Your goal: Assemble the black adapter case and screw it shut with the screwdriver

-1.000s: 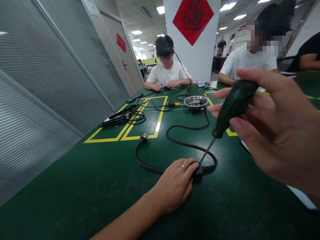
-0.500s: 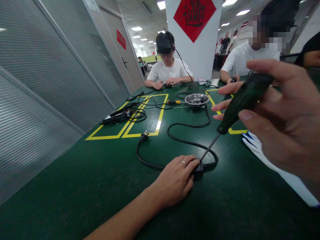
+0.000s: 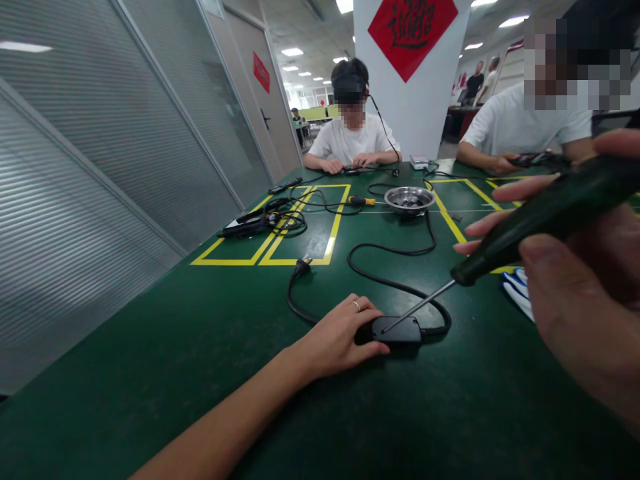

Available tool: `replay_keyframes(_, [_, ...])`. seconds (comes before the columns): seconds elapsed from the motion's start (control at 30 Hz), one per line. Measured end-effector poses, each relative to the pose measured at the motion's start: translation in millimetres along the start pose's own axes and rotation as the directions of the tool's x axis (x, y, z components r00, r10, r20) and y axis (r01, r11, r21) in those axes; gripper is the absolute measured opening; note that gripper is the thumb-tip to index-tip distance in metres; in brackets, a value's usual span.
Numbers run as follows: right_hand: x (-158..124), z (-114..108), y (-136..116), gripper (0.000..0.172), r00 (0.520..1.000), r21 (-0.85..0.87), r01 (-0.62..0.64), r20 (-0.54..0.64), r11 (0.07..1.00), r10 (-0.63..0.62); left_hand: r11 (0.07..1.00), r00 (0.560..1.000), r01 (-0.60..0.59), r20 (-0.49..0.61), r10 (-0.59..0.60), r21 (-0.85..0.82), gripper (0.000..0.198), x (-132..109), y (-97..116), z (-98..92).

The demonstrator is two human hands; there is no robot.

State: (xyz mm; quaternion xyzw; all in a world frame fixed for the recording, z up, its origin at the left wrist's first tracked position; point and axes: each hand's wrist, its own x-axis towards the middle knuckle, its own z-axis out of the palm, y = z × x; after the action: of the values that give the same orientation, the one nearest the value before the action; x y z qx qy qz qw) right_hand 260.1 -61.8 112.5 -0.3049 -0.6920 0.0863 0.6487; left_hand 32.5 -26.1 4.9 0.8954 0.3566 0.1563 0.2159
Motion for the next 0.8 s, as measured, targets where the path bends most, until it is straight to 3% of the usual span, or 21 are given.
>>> replay_keyframes(0.1, [-5, 11, 0, 0.068, 1.000, -0.048, -0.005, -0.026, 0.999, 0.003, 1.000, 1.000, -0.001, 0.007, 0.000, 0.010, 0.041, 0, 1, 0.6])
replay_keyframes(0.27, [-5, 10, 3, 0.065, 0.999, -0.043, -0.013, 0.042, 0.999, 0.014, 1.000, 1.000, -0.010, 0.003, 0.010, 0.020, 0.041, -1, 1, -1.0])
replay_keyframes(0.37, [5, 5, 0, 0.061, 0.979, -0.107, 0.028, 0.202, 0.994, -0.006, 1.000, 1.000, -0.015, 0.000, 0.015, 0.019, 0.041, -1, 1, -0.8])
replay_keyframes(0.47, [19, 7, -6, 0.053, 0.914, -0.117, 0.051, 0.406, 0.992, 0.001, 1.000, 1.000, -0.016, -0.003, 0.016, 0.008, 0.041, -1, -2, 2.3])
replay_keyframes(0.57, [31, 17, -13, 0.055, 0.873, -0.071, 0.043, 0.487, 0.997, -0.003, 1.000, 1.000, -0.009, -0.011, 0.009, -0.006, 0.045, -1, -4, 5.3])
replay_keyframes(0.7, [40, 28, -25, 0.046, 0.854, -0.103, 0.229, 0.498, 0.968, -0.149, 1.000, 1.000, -0.009, -0.002, 0.009, -0.025, 0.046, -2, -4, 3.0])
replay_keyframes(0.8, [40, 29, -32, 0.037, 0.866, -0.075, 0.254, 0.462, 0.964, -0.192, 0.999, 1.000, -0.005, 0.010, 0.005, -0.036, 0.044, -2, -4, 1.3])
